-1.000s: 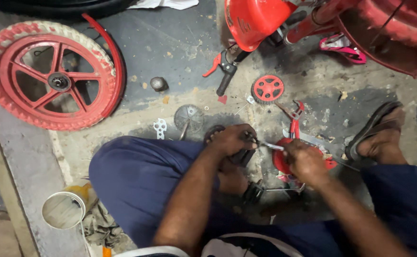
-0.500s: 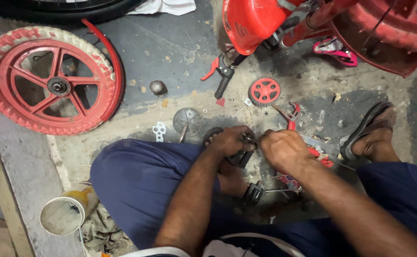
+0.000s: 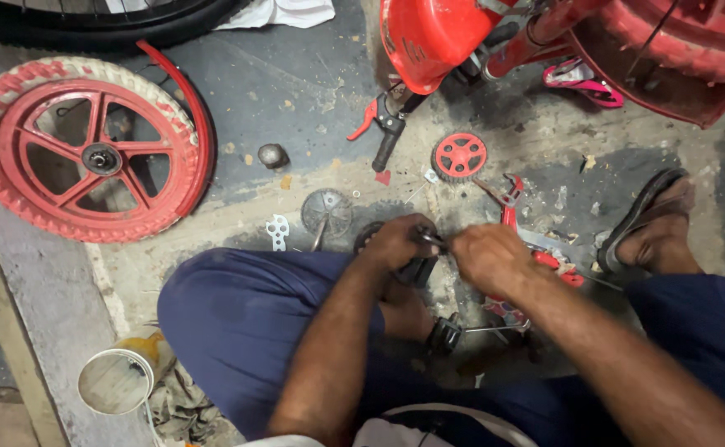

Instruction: The person sits on the floor and uses a wrench to loosen and remove a bolt from a bicycle pedal. They then separate the pedal into two halves, inspect the internal components, and reassemble the pedal by tightening the bolt back in place.

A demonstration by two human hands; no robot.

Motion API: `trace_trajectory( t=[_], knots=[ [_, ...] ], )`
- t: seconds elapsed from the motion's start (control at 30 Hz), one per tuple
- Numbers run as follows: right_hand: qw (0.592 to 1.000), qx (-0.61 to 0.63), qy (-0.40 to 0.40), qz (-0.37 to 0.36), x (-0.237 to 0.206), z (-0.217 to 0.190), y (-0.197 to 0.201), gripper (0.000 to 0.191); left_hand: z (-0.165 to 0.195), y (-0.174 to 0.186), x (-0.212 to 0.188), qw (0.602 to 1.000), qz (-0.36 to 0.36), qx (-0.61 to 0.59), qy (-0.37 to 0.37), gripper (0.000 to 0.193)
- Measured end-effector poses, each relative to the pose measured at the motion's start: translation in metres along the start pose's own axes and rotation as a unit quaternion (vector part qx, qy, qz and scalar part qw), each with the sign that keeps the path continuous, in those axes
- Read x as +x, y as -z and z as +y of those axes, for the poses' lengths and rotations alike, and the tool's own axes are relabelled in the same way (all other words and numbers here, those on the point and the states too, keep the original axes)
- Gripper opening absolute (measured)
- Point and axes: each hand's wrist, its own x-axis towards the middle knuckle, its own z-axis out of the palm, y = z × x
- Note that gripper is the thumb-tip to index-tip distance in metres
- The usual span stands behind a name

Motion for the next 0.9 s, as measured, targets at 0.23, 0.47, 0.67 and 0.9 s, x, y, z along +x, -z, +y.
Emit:
trace_trajectory(
  t=[0.23,0.47,0.67,0.9],
  knots=[
    [0.995,0.09,-0.02,0.041,-0.016,0.0,-0.008,0.032,-0.001,0.002,0.001,0.999,-0.028,0.036,-0.01,0.041],
    [0.972,0.136,-0.014,0.192,-0.016,0.007,-0.063,0.036,-0.005,0.004,0.001,0.999,-0.021,-0.035,0.014,0.038],
    [0.951,0.219,-0.052,0.211,-0.009,0.012,-0.102,0.034,-0.005,0.002,0.005,0.998,-0.028,-0.044,0.02,0.037],
    [0.931,0.207,-0.083,0.289,-0.004,-0.014,-0.115,0.022,-0.001,0.005,0.007,0.999,-0.022,-0.032,0.037,0.039]
  ],
)
